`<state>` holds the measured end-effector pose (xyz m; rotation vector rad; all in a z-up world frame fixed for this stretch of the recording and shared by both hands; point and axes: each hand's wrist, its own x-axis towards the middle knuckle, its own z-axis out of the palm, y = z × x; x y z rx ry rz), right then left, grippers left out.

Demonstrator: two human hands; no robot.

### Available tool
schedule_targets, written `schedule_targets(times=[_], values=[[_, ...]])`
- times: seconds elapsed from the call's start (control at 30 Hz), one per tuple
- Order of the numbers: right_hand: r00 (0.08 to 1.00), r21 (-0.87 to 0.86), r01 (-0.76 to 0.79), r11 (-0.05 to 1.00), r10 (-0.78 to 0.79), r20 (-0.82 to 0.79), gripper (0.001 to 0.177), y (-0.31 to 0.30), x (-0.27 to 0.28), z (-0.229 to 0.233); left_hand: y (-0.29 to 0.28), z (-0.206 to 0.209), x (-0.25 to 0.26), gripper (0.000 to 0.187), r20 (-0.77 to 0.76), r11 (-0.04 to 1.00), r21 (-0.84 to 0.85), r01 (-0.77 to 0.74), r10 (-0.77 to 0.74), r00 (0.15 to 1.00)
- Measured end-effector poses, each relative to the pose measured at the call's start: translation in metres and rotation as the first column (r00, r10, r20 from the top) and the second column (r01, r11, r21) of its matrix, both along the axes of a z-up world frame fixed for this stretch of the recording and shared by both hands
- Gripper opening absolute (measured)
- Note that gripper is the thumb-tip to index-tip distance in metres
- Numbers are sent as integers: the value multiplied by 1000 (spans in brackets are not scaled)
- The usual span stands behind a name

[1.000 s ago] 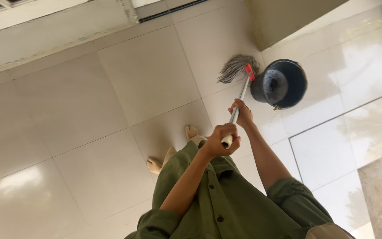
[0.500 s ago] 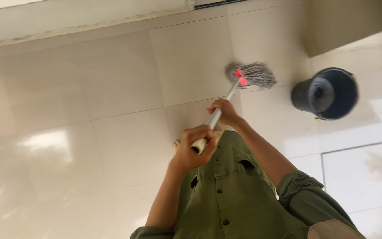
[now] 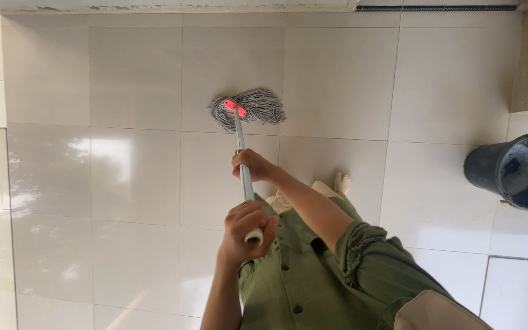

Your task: The recorder is mopping a tiled floor using a manual mop and a bucket of soapy water.

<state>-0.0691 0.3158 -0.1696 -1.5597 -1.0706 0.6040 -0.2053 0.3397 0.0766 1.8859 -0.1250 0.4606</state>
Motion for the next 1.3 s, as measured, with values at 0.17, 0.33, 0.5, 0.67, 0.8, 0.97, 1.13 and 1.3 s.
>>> schedule_targets(times=[0.17, 0.33, 0.5, 0.67, 0.8, 0.97, 1.13, 1.3], values=[[993, -150, 71, 986, -55, 103, 18, -50, 0, 5, 12, 1, 8, 28, 100, 978, -177, 112, -95, 990], [924, -125, 309, 943, -266, 274, 18, -191, 44, -48, -57, -12, 80, 26, 109, 896, -405, 182, -150, 983], [815, -312, 579, 753, -528, 238, 17, -404, 110, -35, -215, -18, 174, 32, 84, 792, -391, 469, -476, 875], [540, -518, 795, 316, -757, 367, 36, -555, 124, -36, -359, -96, 219, 29, 61, 665, -381, 642, -675, 735], [525, -712, 689, 137, -771, 360, 90, -594, 116, -47, -405, -161, 213, 27, 0, 647, -394, 653, -711, 704], [547, -797, 591, 125, -788, 282, 78, -527, 139, -29, -338, -138, 227, 25, -35, 700, -394, 596, -659, 751], [656, -775, 581, 251, -708, 262, 73, -366, 162, -11, -183, -92, 237, 21, -93, 772, -412, 484, -564, 821], [819, -662, 538, 521, -509, 265, 69, -168, 171, -5, -18, -19, 212, 24, -281, 940, -300, 161, -248, 927]])
